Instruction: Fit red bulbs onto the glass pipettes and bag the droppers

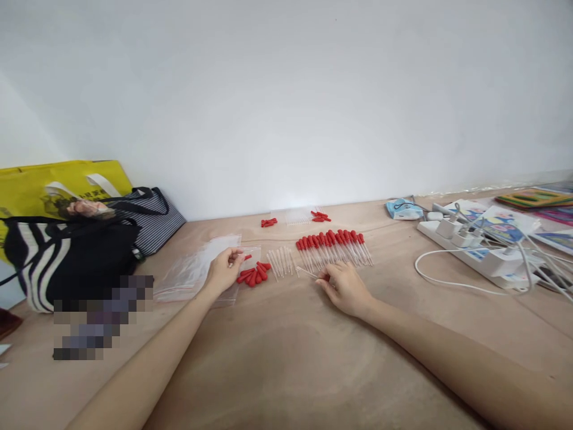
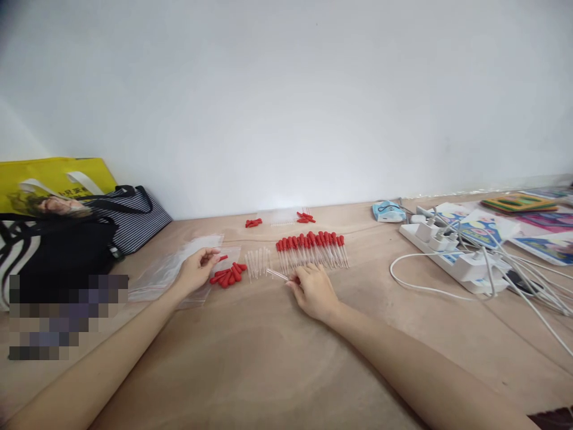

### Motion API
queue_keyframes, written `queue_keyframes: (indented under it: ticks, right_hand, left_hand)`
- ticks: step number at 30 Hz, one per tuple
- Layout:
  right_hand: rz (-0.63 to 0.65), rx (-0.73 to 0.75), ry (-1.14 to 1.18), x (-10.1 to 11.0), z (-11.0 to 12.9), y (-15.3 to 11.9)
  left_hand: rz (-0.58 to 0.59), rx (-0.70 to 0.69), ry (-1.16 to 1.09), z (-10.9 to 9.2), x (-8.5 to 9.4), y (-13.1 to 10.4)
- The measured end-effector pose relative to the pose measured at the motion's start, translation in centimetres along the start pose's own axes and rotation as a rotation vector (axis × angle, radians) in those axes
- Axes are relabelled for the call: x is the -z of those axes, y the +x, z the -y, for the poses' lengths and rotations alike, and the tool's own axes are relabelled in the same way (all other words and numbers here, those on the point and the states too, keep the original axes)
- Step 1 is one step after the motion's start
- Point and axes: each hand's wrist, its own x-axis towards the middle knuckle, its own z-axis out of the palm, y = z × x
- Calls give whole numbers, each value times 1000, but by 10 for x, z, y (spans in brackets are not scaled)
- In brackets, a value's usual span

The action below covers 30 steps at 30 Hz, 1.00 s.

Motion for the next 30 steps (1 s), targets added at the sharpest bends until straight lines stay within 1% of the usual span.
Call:
queue_keyframes:
  ticks: [2,3,4,6,7,8,11,12,14,16,20,23,28,30]
  right_hand:
    - [-7,44,-2,0,0,-1]
    - [-9,69,-13,0,0,-1]
    - [-8,91,-29,1,0,-2]
    - [3,119,-60,3,0,-3]
    - [14,127,-66,5,1,-3]
    - [25,132,-66,6,1,-4]
    - [74,150,-38,10,1,-5]
    - [90,156,-30,11,2,-6]
    - [113,168,-20,12,2,-6]
    - [120,183,-13,12,2,-6]
    - [116,199,1,10,1,-6]
    - [104,204,16,9,0,-7]
    - [37,208,34,8,0,-8]
    - [18,211,39,8,0,-8]
  left_hand:
    - [-76,-44,-15,-14,1,-5]
    - [-92,-83,-32,-22,-1,-10]
    - [-93,-161,-66,-31,-3,-16]
    - [-24,-282,-127,-48,-11,-32]
    - [46,-352,-126,-56,-16,-41]
    - [93,-417,-107,-62,-21,-50]
    - [220,-530,-67,-73,-32,-71]
    - [242,-545,-60,-74,-34,-75]
    - [243,-563,-45,-74,-37,-78]
    - [223,-584,-16,-73,-38,-78]
    - [228,-616,30,-72,-40,-76]
    - [213,-582,31,-73,-39,-77]
    - [186,-481,40,-72,-37,-77]
    - [177,-466,37,-71,-37,-76]
